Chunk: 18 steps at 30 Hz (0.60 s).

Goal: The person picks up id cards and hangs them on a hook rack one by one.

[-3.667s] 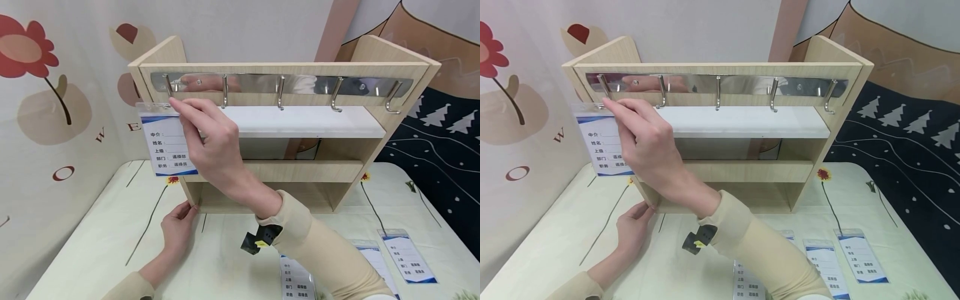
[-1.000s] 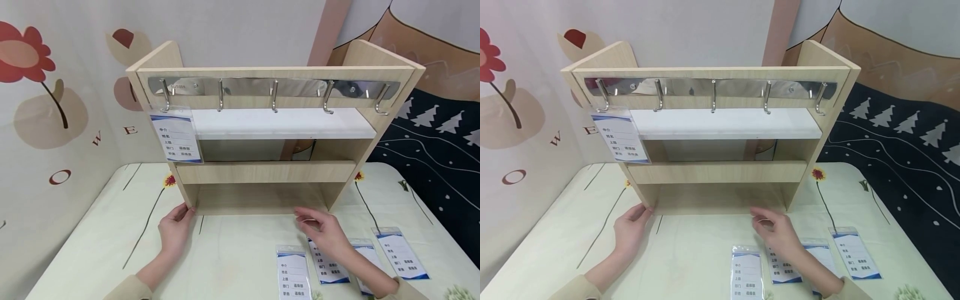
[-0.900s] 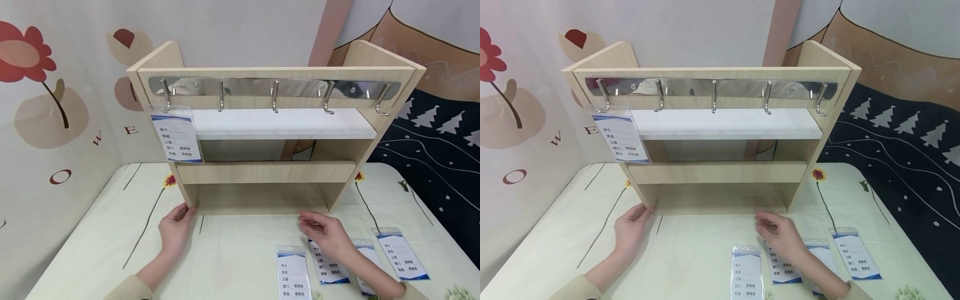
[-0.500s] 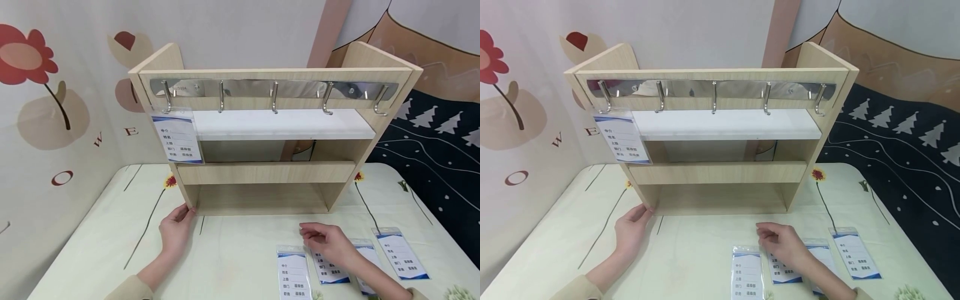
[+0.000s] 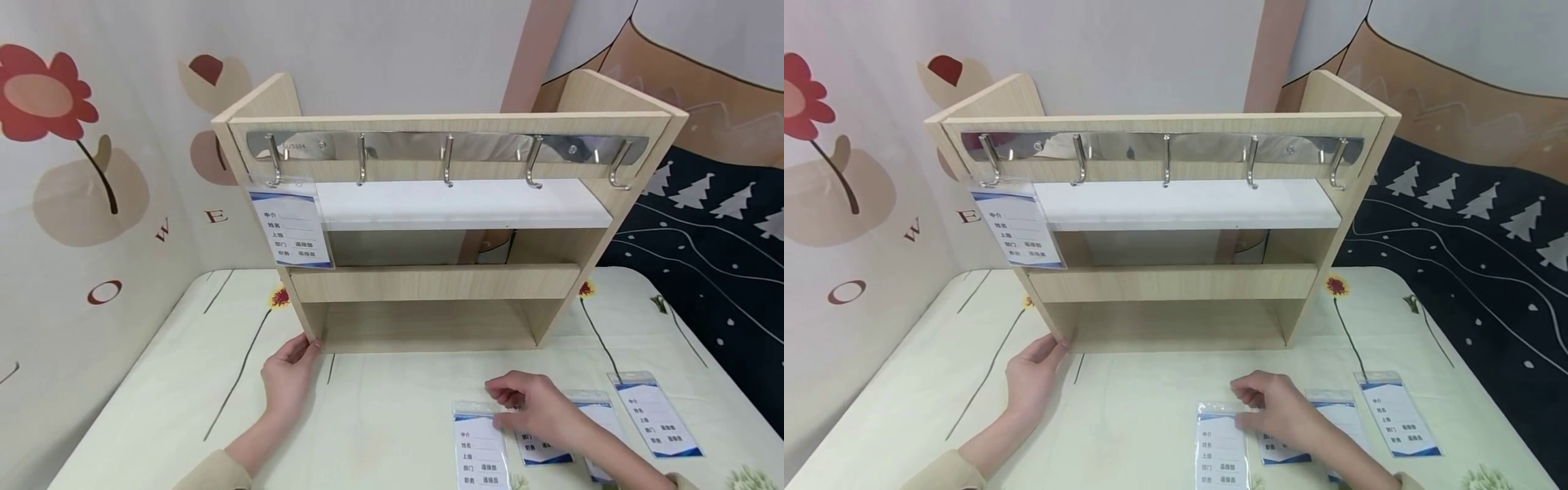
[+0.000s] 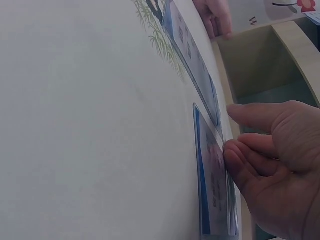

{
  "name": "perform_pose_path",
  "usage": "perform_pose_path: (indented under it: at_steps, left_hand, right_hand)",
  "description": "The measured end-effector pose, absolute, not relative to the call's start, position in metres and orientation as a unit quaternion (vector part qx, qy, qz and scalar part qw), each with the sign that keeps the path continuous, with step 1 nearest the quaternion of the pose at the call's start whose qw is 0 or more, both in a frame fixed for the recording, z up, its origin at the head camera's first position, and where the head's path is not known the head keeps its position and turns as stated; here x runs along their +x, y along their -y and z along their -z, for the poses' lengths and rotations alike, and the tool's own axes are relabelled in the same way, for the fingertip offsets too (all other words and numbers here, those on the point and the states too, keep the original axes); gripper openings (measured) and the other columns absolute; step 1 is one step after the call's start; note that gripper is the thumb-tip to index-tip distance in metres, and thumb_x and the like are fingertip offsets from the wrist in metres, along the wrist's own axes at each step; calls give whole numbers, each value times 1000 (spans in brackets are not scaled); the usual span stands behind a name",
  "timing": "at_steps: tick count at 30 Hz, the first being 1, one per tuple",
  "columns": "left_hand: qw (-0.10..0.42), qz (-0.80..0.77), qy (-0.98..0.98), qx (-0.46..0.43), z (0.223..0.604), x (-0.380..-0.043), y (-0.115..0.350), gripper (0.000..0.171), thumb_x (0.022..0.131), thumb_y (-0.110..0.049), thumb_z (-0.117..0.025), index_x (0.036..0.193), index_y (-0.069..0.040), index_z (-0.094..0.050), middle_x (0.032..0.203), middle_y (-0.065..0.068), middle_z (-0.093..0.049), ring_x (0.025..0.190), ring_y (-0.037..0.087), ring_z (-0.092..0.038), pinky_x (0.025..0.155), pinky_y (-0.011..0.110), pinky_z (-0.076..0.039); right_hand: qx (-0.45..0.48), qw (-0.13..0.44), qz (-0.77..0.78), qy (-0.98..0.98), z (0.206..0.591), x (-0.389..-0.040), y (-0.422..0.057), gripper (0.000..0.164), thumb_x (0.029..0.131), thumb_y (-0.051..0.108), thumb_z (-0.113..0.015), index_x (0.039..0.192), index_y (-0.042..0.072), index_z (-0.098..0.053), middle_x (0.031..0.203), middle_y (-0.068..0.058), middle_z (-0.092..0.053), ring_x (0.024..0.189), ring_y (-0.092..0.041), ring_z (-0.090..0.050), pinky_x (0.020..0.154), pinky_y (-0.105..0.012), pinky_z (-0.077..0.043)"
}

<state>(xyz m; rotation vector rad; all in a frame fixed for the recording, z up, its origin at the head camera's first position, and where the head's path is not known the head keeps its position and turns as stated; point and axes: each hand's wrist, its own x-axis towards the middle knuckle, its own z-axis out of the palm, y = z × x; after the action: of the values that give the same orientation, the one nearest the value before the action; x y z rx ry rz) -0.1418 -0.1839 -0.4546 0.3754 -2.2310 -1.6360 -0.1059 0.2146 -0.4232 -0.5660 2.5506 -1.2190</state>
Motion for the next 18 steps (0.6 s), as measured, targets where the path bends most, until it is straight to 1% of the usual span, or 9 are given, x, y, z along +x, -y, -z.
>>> perform_pose_path:
  at_steps: [2,5,7,10,14,16,18]
  left_hand:
    - [173,577,787,133,455,-142,184,29,96,-2,-69,124,5,-70,120,23,-71,107,25,-70,78,9,-53]
    - [172,580,785,133,454,-141,184,30,96,-2,-69,125,6,-70,121,24,-70,109,30,-69,78,8,-53]
    - [171,579,786,135,454,-142,184,30,96,-2,-69,125,5,-69,121,23,-70,111,31,-69,78,8,-53]
    - [167,581,785,136,454,-142,184,30,97,-3,-68,126,5,-69,122,23,-70,111,30,-68,78,8,-53]
    - [164,578,788,136,454,-142,184,31,97,-3,-69,127,4,-69,122,22,-70,108,22,-69,79,8,-53]
    - [165,578,788,135,454,-142,184,31,97,-3,-69,127,4,-69,122,22,-70,102,10,-69,79,9,-53]
    - [164,578,788,136,453,-142,184,31,97,-4,-69,127,4,-69,122,22,-70,99,4,-68,79,8,-53]
  right_hand:
    - [-197,128,394,-888,425,-106,-213,44,80,14,-89,119,4,-72,100,6,-66,85,-7,-56,73,-23,-54]
    - [-205,121,365,-900,427,-106,-211,41,78,17,-91,114,9,-74,97,9,-63,84,-6,-53,71,-23,-52]
    - [-212,119,355,-903,428,-106,-210,38,78,17,-91,112,12,-74,97,11,-62,83,-5,-52,71,-23,-51]
    - [-224,120,348,-903,428,-106,-209,35,79,15,-90,110,12,-74,97,11,-62,83,-5,-52,70,-24,-51]
    - [-226,124,341,-904,425,-106,-207,33,80,14,-89,109,12,-75,97,12,-62,83,-5,-52,70,-24,-51]
    - [-221,126,339,-906,424,-106,-207,32,80,14,-89,109,12,-75,97,12,-62,83,-5,-53,70,-24,-52]
    - [-218,124,341,-906,425,-106,-207,33,80,15,-89,109,12,-75,97,12,-63,83,-5,-53,70,-24,-52]
